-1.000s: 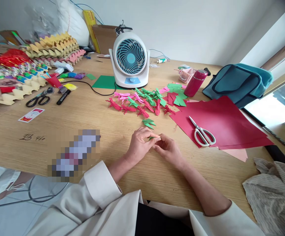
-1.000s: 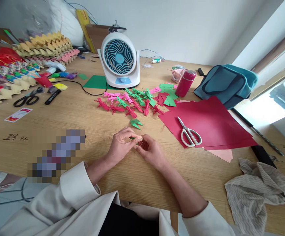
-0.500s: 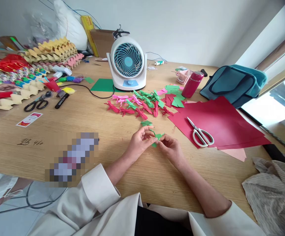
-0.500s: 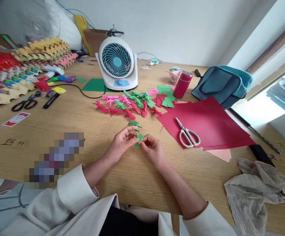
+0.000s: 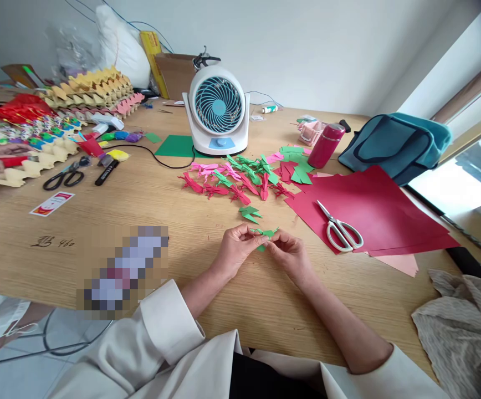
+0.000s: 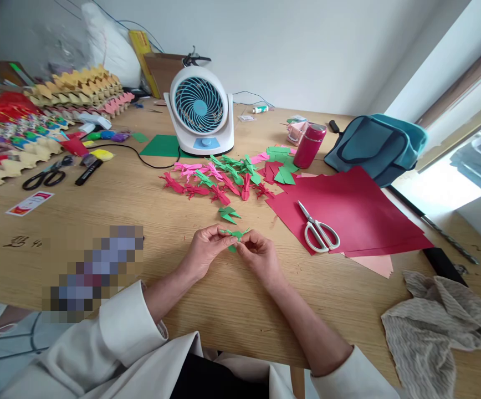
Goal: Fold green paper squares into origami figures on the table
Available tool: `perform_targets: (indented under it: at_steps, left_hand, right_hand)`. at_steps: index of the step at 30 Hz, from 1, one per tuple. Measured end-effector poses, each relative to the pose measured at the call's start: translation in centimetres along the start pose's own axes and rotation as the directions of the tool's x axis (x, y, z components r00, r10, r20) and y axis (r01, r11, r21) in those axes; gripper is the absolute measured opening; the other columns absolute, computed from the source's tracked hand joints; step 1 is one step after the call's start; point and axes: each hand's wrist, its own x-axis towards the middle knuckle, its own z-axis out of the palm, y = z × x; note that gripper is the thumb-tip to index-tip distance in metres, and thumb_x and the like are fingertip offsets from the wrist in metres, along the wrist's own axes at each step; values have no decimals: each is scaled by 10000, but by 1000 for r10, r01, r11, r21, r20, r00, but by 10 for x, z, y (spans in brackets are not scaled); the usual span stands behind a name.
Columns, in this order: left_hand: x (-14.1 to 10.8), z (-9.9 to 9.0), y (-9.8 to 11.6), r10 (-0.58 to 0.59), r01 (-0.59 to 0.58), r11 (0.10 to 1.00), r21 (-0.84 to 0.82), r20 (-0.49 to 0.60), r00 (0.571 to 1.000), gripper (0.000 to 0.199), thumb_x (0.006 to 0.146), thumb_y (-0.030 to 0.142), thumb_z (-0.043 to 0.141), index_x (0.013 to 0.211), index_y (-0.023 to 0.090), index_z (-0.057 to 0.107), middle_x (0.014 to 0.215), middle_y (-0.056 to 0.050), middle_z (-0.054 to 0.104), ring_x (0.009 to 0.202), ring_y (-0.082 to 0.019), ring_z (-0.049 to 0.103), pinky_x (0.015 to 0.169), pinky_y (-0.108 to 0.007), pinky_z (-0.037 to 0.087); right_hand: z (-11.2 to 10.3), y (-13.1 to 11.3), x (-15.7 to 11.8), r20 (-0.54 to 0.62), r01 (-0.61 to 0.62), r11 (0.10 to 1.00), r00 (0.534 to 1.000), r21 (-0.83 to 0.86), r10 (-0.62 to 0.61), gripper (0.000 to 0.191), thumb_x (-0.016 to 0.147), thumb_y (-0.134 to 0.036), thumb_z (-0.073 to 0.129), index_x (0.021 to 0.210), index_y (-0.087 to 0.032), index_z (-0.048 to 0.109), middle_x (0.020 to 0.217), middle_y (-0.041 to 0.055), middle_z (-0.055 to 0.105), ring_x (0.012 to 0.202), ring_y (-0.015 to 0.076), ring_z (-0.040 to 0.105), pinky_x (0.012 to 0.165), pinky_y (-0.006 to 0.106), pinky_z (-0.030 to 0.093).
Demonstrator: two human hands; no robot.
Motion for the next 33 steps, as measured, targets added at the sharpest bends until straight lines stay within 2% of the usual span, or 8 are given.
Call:
perform_targets:
  at_steps: [4,9,15,19,24,29,33]
  left_hand:
    - [1,0,2,-23,22,997,-72,-22,999,351,518,346,913,650,146,656,657,24,674,656,-106,590,690,-246,471]
    - [2,-1,1,-34,30,996,-82,-45,998,334,530,343,913,682,146,691,698,13,694,692,-108,595,716,-245,466]
    - [1,1,1,-40,39,998,-51,-17,999,366,499,369,925,676,146,695,721,-4,711,700,-126,612,732,-268,486]
    - [0,1,3,-12,12,1000,-21,6,1000,358,532,385,911,697,150,696,753,-17,727,728,-147,639,758,-287,507]
    - [-1,-1,3,26,-27,999,26,37,999,331,612,384,874,776,161,693,780,-17,734,735,-155,656,726,-279,516]
    - [-2,-1,2,24,-25,998,54,32,999,332,624,390,858,776,159,676,786,-22,730,749,-163,662,722,-280,516]
    - [-1,0,1,9,-9,999,33,15,1000,333,613,375,860,764,158,657,773,-14,712,749,-159,651,731,-278,508]
  right_hand:
    - [0,-7,0,7,-21,1000,1000,-2,21,290,760,-476,777,738,-201,691,704,7,631,657,136,525,642,278,420]
    - [1,-16,0,-6,-93,991,996,92,94,296,724,-483,804,791,-211,707,757,16,675,704,147,573,703,292,465]
    - [3,-18,2,6,-187,952,982,243,191,300,666,-446,853,749,-210,688,699,-22,629,649,113,538,661,257,449]
    - [3,-19,2,-8,-209,925,975,316,223,306,631,-418,879,765,-212,697,700,-35,617,624,94,514,631,234,424]
    - [4,-19,1,-18,-207,927,974,314,224,314,625,-423,879,715,-209,668,677,-34,607,619,101,512,634,244,425]
    - [4,-18,-1,-11,-227,926,970,300,241,343,632,-459,872,714,-197,666,660,-29,607,625,102,522,641,241,422]
    - [5,-14,-1,-53,-242,933,963,265,265,377,627,-495,867,717,-191,663,642,-24,614,600,100,522,605,237,407]
